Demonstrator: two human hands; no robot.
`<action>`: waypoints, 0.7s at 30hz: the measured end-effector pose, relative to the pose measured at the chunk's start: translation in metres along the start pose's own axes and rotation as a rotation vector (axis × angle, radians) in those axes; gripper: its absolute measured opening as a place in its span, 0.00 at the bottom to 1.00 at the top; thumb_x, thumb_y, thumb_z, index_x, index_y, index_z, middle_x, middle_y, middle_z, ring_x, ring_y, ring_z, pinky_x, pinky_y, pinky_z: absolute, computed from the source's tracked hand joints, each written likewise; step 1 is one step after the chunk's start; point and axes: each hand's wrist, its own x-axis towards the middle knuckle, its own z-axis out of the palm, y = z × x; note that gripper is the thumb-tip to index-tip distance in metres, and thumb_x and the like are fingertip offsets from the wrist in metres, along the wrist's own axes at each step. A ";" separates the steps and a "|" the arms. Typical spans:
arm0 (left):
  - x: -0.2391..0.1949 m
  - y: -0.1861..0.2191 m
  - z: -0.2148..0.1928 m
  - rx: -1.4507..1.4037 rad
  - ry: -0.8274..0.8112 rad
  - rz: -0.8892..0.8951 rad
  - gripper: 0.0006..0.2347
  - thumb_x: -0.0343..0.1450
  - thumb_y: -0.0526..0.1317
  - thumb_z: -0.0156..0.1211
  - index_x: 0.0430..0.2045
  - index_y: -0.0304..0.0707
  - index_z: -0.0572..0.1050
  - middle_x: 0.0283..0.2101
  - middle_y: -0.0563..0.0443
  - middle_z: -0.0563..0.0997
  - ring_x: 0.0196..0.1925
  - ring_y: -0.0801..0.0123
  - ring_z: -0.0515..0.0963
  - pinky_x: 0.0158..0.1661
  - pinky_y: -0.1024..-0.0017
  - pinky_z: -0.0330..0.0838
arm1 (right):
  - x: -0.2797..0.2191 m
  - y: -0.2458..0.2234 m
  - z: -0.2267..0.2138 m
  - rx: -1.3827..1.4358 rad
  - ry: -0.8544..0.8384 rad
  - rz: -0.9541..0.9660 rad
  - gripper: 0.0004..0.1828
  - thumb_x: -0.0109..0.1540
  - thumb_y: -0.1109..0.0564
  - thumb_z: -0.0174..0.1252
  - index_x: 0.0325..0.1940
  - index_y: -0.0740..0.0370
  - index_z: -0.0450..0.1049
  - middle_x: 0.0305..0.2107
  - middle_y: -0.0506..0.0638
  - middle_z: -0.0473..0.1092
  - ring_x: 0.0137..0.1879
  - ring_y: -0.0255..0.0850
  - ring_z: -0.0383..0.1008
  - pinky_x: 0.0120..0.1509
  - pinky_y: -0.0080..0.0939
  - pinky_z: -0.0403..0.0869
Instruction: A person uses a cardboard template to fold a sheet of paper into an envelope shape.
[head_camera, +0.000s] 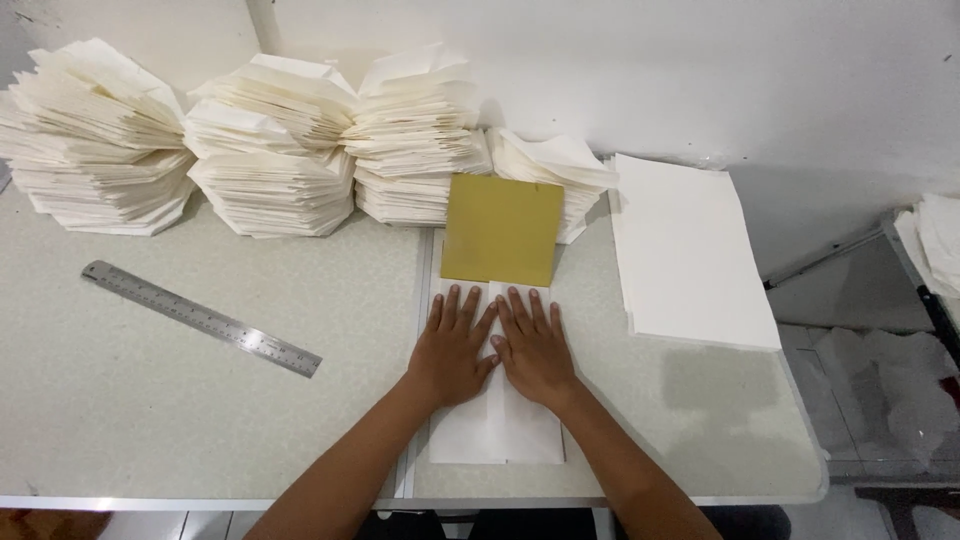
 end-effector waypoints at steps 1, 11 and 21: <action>0.001 -0.001 0.001 0.000 -0.001 -0.001 0.30 0.77 0.57 0.26 0.75 0.49 0.40 0.78 0.39 0.41 0.79 0.42 0.37 0.74 0.47 0.28 | 0.004 -0.001 0.000 0.000 -0.001 -0.001 0.33 0.74 0.41 0.20 0.83 0.51 0.32 0.79 0.56 0.29 0.83 0.55 0.25 0.81 0.64 0.23; 0.003 -0.004 0.008 -0.040 0.024 0.009 0.31 0.77 0.58 0.27 0.75 0.45 0.41 0.78 0.38 0.41 0.79 0.41 0.37 0.74 0.48 0.28 | 0.005 0.016 0.012 0.020 0.045 -0.154 0.34 0.74 0.42 0.25 0.82 0.56 0.34 0.79 0.55 0.32 0.83 0.56 0.26 0.81 0.63 0.26; 0.036 -0.019 0.074 -0.062 0.384 0.099 0.33 0.73 0.66 0.33 0.73 0.57 0.48 0.76 0.35 0.41 0.76 0.35 0.36 0.70 0.44 0.30 | -0.051 0.047 0.059 -0.066 0.228 -0.475 0.34 0.73 0.44 0.34 0.80 0.62 0.40 0.78 0.55 0.38 0.83 0.49 0.33 0.82 0.54 0.31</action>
